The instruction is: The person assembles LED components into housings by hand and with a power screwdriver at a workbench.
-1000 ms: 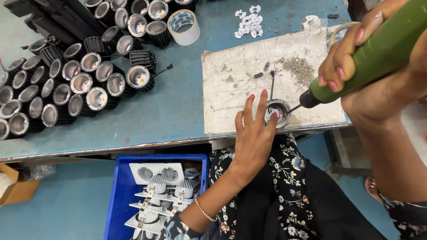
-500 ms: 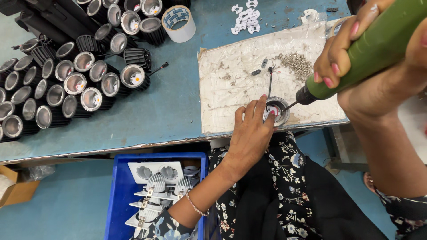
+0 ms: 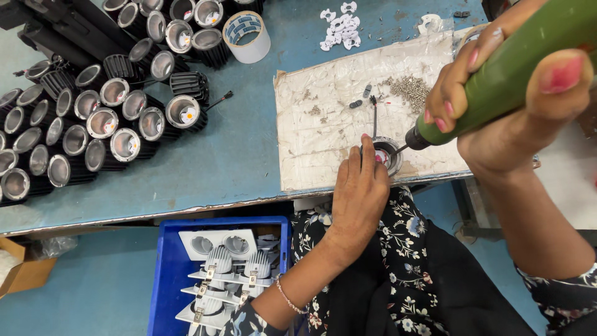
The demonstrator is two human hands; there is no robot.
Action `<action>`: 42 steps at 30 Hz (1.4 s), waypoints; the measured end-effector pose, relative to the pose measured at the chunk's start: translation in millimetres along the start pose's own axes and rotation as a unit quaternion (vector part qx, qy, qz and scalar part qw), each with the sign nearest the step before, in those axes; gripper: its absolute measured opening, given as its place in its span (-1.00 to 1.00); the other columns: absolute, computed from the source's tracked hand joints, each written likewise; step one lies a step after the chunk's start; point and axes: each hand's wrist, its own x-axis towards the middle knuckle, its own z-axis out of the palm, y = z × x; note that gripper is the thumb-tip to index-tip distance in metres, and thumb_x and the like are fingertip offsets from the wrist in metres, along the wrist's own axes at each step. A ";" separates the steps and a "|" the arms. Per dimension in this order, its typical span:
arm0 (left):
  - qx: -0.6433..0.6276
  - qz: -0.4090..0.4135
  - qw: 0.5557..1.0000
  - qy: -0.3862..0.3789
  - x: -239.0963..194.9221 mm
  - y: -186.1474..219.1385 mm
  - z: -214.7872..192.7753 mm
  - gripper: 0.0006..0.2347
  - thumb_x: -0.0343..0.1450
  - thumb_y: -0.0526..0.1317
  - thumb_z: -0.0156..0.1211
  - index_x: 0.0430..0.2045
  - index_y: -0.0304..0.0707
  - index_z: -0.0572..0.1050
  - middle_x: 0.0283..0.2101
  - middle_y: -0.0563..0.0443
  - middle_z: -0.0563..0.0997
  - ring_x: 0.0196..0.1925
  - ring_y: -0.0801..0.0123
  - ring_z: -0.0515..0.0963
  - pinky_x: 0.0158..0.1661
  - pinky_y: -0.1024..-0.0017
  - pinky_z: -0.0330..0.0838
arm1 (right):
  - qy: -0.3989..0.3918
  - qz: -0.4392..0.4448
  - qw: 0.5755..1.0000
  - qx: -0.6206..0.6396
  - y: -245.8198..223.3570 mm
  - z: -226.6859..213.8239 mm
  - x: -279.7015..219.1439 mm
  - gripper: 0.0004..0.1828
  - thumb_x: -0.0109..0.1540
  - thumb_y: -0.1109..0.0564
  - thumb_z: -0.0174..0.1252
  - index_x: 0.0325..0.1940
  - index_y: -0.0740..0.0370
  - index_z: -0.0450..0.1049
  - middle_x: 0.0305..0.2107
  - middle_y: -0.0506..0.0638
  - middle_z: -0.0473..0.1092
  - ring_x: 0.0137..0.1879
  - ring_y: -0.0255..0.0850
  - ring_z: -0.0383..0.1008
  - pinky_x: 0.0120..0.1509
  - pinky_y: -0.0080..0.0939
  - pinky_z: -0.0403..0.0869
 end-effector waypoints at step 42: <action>-0.127 -0.021 0.992 -0.009 -4.9 -10.9 17.1 -0.68 0.36 -0.32 0.30 -0.07 -0.59 0.45 0.29 -0.61 0.32 0.21 -0.25 0.44 0.20 0.06 0.39 | 0.023 -0.001 0.994 0.108 16.2 24.2 10.7 -0.35 0.33 -0.28 0.26 -0.18 0.36 0.19 -0.59 0.05 0.19 -0.61 -0.20 0.28 -0.56 -0.20 0.37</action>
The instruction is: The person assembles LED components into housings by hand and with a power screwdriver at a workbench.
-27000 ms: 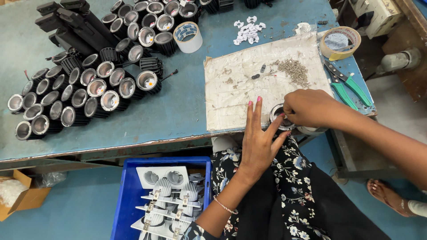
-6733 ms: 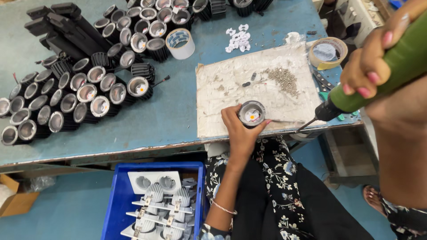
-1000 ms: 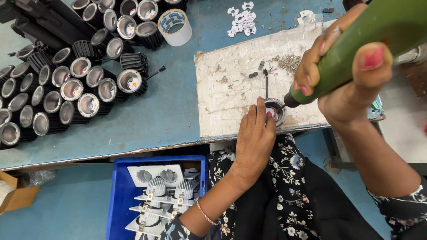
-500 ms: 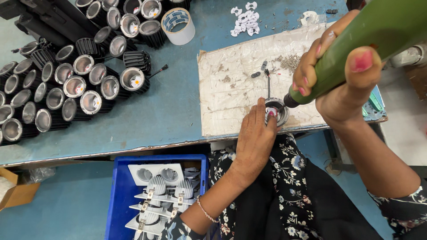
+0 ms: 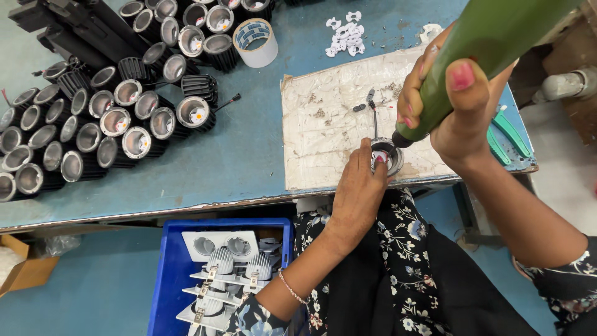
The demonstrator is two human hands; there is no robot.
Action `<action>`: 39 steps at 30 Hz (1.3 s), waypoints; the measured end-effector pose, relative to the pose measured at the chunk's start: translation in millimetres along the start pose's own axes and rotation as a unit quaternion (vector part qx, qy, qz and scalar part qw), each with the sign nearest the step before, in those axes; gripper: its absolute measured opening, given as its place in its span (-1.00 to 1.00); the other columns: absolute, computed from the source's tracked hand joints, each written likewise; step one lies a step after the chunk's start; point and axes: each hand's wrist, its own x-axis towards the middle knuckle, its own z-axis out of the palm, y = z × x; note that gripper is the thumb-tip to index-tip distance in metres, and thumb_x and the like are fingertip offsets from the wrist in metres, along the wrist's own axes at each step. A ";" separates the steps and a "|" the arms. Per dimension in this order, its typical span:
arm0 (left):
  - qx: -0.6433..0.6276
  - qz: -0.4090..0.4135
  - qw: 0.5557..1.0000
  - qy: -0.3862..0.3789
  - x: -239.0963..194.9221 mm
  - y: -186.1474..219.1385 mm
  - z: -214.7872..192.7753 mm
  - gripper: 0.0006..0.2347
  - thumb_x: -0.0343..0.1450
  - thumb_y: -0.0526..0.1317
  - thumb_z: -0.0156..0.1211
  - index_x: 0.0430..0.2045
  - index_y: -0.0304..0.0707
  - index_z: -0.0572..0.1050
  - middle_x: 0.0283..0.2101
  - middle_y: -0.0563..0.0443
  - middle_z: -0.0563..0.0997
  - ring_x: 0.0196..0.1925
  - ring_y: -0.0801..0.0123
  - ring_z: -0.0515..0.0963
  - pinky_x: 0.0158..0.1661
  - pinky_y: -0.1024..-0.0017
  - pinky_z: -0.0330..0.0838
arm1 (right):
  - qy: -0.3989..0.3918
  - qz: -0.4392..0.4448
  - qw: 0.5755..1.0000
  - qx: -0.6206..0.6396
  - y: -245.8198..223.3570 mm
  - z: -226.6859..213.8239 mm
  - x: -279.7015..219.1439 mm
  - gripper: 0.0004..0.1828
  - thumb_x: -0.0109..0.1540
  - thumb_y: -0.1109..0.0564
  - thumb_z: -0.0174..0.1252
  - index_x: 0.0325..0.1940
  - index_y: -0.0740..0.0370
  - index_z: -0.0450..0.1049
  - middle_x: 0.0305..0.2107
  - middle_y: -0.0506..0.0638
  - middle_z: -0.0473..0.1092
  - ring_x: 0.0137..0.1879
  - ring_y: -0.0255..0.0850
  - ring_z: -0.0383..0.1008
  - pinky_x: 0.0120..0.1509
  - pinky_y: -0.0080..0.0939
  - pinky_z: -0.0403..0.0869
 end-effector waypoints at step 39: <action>-0.331 -0.130 0.934 0.024 6.4 -19.2 19.5 -0.39 0.18 -0.21 0.50 0.13 -0.29 0.40 0.08 -0.16 0.60 0.14 0.08 0.62 0.17 0.27 0.48 | -0.055 0.027 0.998 -0.002 -19.6 0.7 -4.6 -0.22 0.22 -0.59 0.12 -0.16 0.18 0.15 -0.73 0.00 0.13 -0.70 -0.22 0.18 -0.58 -0.19 0.31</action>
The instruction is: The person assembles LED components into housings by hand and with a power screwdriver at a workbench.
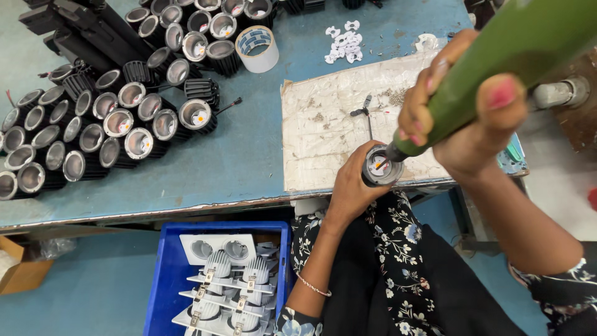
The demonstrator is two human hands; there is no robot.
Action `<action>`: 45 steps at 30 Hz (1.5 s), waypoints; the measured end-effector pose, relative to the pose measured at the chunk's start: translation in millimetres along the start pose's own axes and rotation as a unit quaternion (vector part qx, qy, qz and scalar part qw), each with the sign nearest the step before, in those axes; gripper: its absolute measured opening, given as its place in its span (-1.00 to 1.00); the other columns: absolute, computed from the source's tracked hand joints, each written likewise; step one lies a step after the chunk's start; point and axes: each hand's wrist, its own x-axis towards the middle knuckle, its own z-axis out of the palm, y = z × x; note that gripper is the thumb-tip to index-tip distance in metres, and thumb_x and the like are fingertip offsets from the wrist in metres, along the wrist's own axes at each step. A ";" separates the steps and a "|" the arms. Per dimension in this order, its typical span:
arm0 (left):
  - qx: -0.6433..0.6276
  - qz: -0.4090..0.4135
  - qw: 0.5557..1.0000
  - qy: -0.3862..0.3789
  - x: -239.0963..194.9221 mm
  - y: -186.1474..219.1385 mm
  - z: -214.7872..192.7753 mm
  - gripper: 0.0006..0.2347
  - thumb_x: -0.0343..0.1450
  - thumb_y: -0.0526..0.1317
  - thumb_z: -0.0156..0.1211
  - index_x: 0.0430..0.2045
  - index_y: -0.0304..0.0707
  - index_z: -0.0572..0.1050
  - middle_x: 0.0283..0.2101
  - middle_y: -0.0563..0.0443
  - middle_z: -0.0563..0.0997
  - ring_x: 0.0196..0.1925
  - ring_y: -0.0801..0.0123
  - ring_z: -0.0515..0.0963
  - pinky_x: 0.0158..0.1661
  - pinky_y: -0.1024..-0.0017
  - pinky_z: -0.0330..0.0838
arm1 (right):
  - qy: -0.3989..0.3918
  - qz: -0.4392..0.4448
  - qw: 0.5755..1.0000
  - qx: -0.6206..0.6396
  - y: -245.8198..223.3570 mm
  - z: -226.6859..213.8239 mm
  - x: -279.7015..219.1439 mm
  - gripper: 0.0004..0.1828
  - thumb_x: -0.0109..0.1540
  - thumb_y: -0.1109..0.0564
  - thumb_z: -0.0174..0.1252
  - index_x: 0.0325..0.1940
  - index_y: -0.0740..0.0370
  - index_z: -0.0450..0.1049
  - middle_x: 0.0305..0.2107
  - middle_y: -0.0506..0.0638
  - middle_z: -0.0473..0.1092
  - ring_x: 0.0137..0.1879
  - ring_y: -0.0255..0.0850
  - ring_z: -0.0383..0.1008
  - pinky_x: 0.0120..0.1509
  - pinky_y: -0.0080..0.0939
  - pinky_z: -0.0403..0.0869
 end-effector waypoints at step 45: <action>0.013 0.015 0.999 0.032 0.9 -0.7 4.0 -0.39 0.18 -0.20 0.51 0.14 -0.31 0.39 0.04 -0.21 0.62 0.09 0.01 0.63 0.11 0.23 0.50 | 0.043 -0.035 0.998 0.007 10.4 14.9 0.4 -0.41 0.35 -0.27 0.22 -0.16 0.37 0.30 -0.62 0.08 0.31 -0.62 -0.23 0.32 -0.51 -0.25 0.39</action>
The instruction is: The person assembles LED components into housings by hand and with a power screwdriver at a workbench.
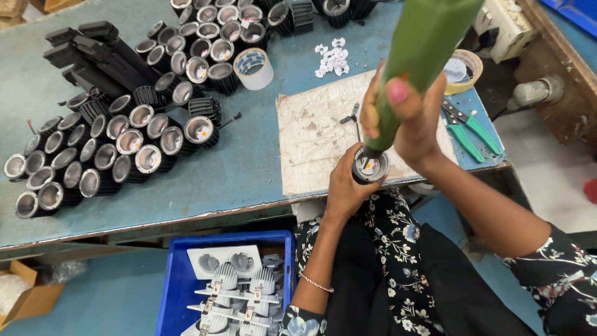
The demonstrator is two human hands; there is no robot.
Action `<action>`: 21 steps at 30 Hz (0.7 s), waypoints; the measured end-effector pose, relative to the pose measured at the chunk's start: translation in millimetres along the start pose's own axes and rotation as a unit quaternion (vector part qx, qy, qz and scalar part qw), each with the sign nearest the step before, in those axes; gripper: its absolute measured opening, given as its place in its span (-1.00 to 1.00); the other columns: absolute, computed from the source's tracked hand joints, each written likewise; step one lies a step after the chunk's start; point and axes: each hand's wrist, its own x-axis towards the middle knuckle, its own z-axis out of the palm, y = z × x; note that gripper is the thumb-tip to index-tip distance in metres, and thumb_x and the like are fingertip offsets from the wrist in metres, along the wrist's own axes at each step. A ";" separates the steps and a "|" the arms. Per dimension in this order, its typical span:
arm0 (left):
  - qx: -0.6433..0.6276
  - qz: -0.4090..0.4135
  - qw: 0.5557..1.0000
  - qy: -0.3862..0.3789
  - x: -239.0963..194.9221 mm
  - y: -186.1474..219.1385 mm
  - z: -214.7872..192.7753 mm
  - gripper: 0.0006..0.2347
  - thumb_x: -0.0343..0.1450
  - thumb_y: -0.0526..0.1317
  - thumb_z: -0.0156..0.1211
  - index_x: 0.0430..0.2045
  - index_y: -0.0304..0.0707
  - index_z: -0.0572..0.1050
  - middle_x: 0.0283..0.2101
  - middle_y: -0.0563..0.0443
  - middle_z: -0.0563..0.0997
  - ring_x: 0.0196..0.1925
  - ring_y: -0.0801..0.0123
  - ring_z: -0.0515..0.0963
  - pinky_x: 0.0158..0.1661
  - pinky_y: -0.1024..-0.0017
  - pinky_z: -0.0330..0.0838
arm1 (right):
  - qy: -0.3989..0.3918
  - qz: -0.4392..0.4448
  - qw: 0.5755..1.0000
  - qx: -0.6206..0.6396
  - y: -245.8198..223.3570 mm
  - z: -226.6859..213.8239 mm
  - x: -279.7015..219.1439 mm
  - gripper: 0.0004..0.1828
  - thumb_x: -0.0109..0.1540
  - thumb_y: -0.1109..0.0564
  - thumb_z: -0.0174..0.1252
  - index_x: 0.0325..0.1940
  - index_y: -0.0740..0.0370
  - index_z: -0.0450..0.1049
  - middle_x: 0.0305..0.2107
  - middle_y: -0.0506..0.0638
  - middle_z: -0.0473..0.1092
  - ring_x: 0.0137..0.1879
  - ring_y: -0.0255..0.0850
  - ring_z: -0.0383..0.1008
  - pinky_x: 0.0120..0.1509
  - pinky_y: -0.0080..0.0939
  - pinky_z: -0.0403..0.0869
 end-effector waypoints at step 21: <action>-0.030 0.082 0.995 0.049 -9.4 24.8 8.9 -0.41 0.19 -0.36 0.49 0.12 -0.19 0.38 0.24 -0.12 0.49 0.26 0.01 0.54 0.26 0.25 0.47 | 0.081 0.147 0.854 -0.492 8.8 -37.9 -108.1 -0.31 0.22 0.09 0.31 0.36 0.32 0.23 0.06 0.27 0.34 0.06 0.07 0.44 0.13 -0.02 0.44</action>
